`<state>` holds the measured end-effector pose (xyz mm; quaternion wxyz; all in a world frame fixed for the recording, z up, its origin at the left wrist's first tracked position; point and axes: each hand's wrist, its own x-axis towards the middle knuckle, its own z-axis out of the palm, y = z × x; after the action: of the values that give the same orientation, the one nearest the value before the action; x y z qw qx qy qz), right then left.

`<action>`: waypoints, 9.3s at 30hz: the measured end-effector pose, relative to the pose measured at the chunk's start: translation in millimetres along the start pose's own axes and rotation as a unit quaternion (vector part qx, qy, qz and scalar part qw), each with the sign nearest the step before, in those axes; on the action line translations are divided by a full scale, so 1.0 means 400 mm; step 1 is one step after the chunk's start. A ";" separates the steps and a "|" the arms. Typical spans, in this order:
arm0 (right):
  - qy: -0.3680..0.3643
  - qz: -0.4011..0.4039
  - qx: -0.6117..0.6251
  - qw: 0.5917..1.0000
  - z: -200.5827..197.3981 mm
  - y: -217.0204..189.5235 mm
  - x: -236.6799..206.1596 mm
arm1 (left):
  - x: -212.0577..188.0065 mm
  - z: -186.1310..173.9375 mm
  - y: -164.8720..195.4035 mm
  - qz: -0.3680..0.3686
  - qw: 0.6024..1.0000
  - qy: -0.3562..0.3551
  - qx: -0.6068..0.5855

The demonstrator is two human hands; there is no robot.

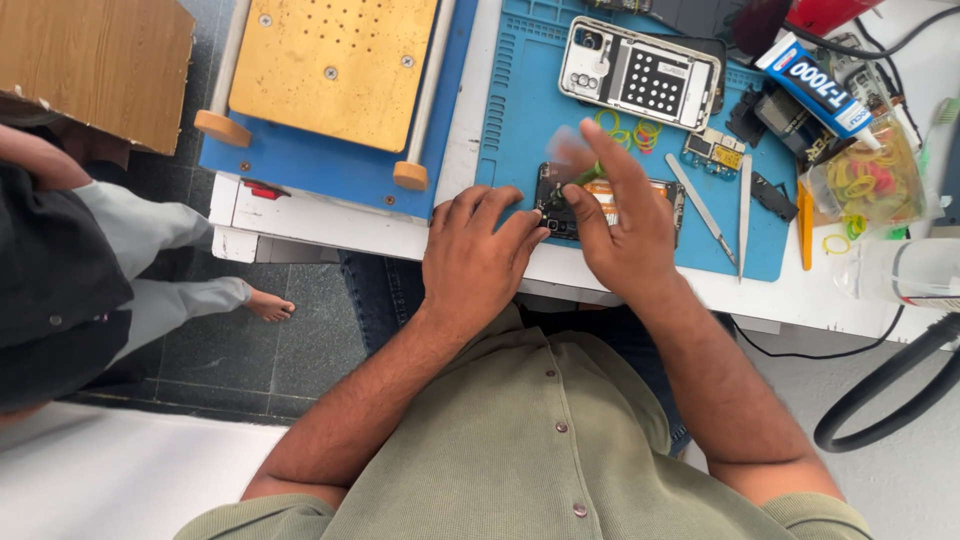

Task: The person uses a green screwdriver to remove screws from a disassembled smartphone on a blue mat. They handle the phone's back cover and internal components, then use a small brush to clean the interior. The person continues to manipulate the phone and tools throughout the clip.

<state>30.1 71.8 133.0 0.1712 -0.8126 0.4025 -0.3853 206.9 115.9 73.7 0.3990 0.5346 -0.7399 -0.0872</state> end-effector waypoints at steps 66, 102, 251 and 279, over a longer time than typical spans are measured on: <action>0.119 0.092 0.154 0.977 -0.046 0.055 -0.116 | 0.022 -0.013 -0.003 0.004 1.000 -0.010 -0.021; 0.179 0.099 0.130 0.970 -0.101 0.186 -0.284 | 0.446 0.294 0.042 0.179 0.982 0.039 0.049; 0.003 0.033 -0.180 0.983 -0.006 0.069 0.052 | 0.019 0.022 0.026 0.035 0.995 -0.085 0.043; 0.122 0.063 0.247 0.959 -0.026 0.110 -0.057 | -0.007 0.021 0.018 0.001 0.998 -0.053 -0.039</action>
<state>-9.4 62.7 102.7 0.3397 -0.6647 0.3630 -0.5576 196.3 118.7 70.6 0.3796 0.5122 -0.7569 -0.1438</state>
